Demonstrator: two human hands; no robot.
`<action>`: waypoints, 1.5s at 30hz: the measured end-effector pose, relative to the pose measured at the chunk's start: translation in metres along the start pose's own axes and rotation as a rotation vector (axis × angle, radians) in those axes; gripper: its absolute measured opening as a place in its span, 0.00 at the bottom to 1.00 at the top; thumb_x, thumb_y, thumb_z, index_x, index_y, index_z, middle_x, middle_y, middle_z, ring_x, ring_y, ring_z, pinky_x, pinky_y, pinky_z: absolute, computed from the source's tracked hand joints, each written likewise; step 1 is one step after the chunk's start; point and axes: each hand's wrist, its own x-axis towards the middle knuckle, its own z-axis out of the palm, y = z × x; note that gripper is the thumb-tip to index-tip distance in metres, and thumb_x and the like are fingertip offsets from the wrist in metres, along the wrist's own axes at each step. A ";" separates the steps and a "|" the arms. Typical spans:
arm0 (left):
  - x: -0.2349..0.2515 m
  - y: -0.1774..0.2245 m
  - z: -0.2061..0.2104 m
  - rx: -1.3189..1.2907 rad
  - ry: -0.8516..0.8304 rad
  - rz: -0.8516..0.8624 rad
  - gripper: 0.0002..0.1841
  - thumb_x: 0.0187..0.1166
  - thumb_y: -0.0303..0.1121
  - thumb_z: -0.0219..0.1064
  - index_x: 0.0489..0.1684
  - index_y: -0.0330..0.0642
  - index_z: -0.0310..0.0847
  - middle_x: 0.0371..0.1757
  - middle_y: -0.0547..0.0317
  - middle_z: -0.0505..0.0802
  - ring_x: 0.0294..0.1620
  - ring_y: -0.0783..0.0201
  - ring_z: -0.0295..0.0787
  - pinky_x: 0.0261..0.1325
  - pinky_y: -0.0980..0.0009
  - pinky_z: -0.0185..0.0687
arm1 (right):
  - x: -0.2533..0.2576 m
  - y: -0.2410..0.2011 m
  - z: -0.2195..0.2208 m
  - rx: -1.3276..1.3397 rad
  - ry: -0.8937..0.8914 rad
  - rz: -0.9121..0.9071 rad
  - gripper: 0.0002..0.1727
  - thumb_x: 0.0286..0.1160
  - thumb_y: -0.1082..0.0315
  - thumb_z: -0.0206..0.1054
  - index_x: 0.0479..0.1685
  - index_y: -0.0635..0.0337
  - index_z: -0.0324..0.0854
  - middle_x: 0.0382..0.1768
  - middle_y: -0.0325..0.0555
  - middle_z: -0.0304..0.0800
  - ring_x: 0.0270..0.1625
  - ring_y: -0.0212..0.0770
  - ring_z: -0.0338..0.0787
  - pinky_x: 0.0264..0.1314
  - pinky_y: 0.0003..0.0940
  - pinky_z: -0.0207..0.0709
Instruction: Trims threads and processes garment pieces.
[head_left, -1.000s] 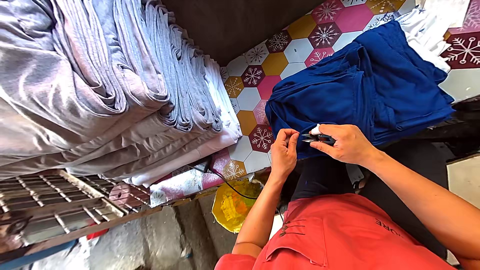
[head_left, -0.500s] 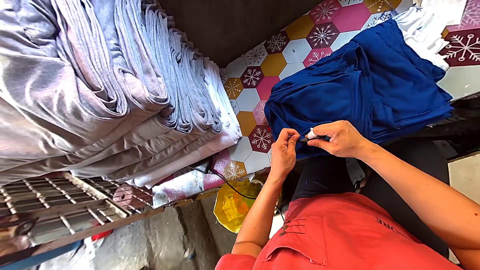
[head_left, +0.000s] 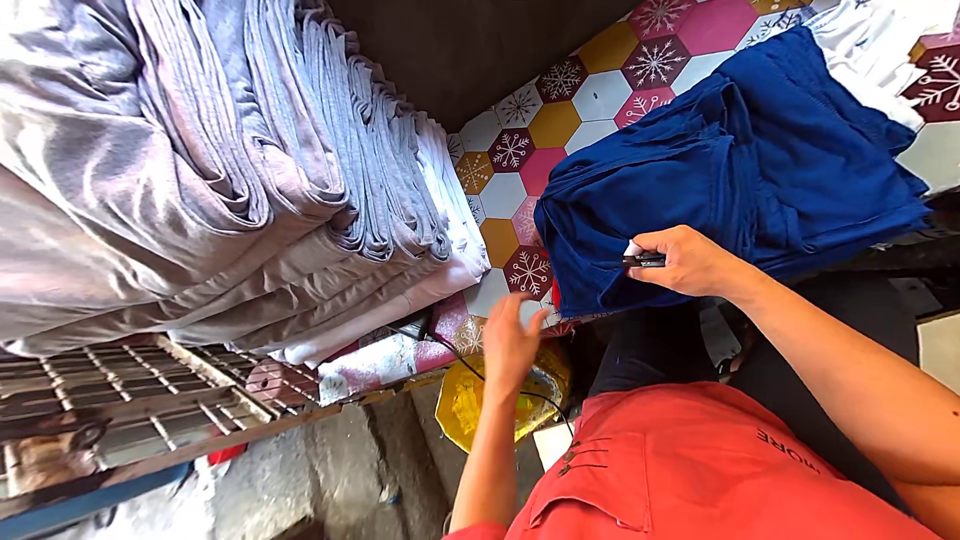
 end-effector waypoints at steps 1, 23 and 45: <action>0.002 0.011 0.015 -0.227 0.078 0.114 0.27 0.74 0.41 0.76 0.65 0.30 0.82 0.62 0.41 0.91 0.66 0.49 0.87 0.72 0.50 0.79 | 0.000 -0.002 0.000 0.052 -0.009 0.006 0.05 0.68 0.67 0.74 0.28 0.54 0.85 0.18 0.33 0.77 0.22 0.29 0.75 0.26 0.32 0.66; 0.014 0.075 0.043 -1.159 0.047 -0.065 0.19 0.72 0.15 0.68 0.52 0.44 0.67 0.33 0.62 0.94 0.36 0.72 0.92 0.45 0.73 0.86 | -0.036 -0.039 0.044 0.110 0.434 -0.048 0.05 0.66 0.68 0.67 0.29 0.61 0.82 0.21 0.35 0.77 0.22 0.22 0.73 0.24 0.18 0.66; 0.013 0.072 0.039 -1.291 0.008 -0.151 0.16 0.75 0.15 0.67 0.52 0.43 0.73 0.34 0.60 0.95 0.37 0.70 0.94 0.50 0.71 0.88 | -0.042 -0.019 0.039 -0.360 0.500 -0.384 0.18 0.80 0.58 0.66 0.37 0.67 0.89 0.25 0.50 0.85 0.22 0.44 0.83 0.17 0.37 0.71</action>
